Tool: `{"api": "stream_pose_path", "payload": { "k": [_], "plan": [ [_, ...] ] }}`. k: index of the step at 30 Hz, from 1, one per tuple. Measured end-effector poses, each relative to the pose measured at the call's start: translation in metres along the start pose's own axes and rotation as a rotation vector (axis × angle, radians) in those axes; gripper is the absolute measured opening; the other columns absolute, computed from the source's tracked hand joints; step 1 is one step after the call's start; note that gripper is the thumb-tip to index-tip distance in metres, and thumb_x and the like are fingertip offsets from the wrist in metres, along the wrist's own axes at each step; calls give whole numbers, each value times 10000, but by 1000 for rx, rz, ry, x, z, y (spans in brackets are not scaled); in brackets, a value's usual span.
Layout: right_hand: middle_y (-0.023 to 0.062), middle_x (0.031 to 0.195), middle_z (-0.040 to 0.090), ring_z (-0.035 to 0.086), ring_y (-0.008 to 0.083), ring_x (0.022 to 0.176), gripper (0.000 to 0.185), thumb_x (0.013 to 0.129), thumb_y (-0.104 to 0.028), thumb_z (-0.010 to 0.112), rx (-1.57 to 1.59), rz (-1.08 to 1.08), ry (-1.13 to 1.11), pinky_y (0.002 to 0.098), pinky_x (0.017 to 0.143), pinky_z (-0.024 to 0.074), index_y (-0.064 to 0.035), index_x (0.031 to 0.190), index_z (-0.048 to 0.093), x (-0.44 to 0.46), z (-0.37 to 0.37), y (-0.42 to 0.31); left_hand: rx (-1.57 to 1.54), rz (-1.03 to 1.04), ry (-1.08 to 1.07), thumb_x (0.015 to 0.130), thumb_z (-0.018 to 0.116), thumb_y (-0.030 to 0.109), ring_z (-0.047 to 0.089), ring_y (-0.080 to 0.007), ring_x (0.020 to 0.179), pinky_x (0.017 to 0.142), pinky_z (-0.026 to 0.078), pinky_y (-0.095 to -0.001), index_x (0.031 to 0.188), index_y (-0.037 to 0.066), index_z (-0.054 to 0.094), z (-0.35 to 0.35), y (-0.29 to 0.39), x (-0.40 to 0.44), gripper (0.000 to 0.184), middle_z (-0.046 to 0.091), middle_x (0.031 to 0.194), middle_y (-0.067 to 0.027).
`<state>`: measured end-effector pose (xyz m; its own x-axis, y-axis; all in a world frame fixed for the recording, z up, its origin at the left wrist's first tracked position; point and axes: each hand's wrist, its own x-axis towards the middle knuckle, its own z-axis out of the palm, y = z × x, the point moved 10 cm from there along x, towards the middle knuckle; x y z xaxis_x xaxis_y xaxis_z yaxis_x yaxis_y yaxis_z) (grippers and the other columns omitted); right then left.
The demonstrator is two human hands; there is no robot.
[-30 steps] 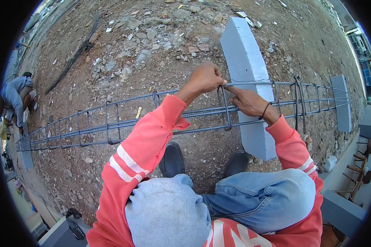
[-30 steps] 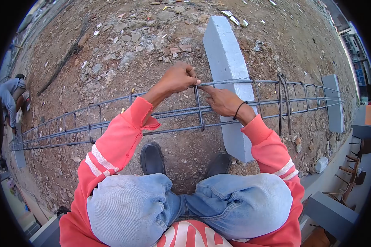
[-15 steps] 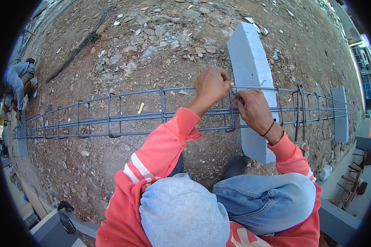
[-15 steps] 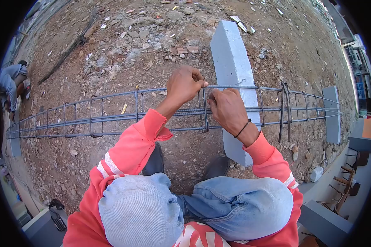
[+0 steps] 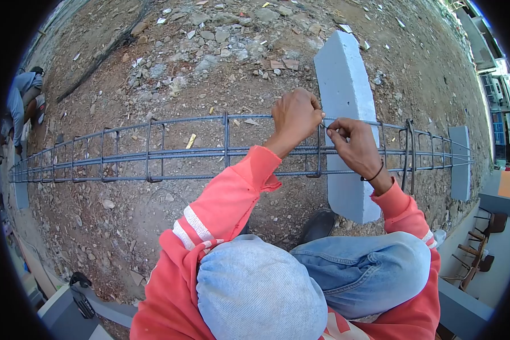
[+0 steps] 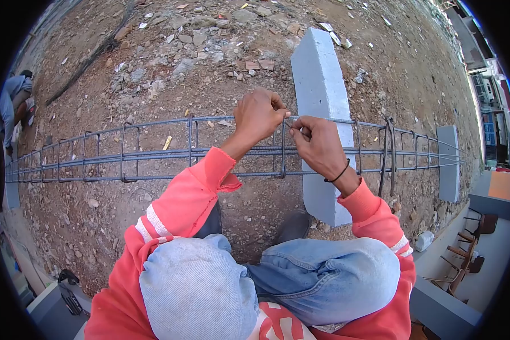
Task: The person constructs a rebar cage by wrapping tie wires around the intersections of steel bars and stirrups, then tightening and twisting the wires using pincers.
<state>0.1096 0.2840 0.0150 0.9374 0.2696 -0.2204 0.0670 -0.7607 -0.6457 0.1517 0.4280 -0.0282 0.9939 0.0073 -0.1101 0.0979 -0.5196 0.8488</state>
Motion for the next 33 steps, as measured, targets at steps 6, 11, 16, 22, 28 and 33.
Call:
{"api": "stream_pose_path", "payload": {
  "k": [6,11,16,22,28,33],
  "plan": [
    [60,562,554,431,140,490,154,900,-107,715,141,45,83,338,501,360,46,889,729,16,-15,9,2,27,24,715,835,211,737,-356,790,724,563,-463,785,107,791,-1,2,-1,133,750,785,-149],
    [167,706,688,683,365,680,125,845,-148,738,-492,-355,104,447,644,532,-31,875,768,18,-30,-56,20,117,51,744,826,271,712,-327,734,678,538,-436,787,118,798,0,4,-4,161,735,733,-110],
    [136,794,715,699,355,767,118,822,-182,743,-684,-429,39,451,667,545,-65,826,756,40,-35,-94,-26,224,133,729,804,263,703,-342,716,671,534,-439,757,79,778,-4,9,-14,188,728,723,-115],
    [119,812,726,698,327,782,141,810,-190,778,-651,-512,-146,425,693,531,-52,831,760,110,-11,-82,-5,88,83,732,769,339,681,-356,650,653,527,-443,730,49,764,-9,16,-14,289,686,642,-145],
    [118,710,718,665,233,652,241,779,-224,844,-317,-319,-336,375,639,504,-2,840,774,146,-6,-13,0,34,163,775,751,364,673,-346,606,597,492,-456,718,57,769,2,4,-10,312,669,608,-154],
    [121,639,677,641,238,603,283,816,-282,828,-497,-29,-456,388,622,492,-5,807,770,113,-30,18,-24,15,149,826,751,360,675,-340,603,592,484,-463,730,72,783,0,1,-10,305,668,604,-148]
  ]
}}
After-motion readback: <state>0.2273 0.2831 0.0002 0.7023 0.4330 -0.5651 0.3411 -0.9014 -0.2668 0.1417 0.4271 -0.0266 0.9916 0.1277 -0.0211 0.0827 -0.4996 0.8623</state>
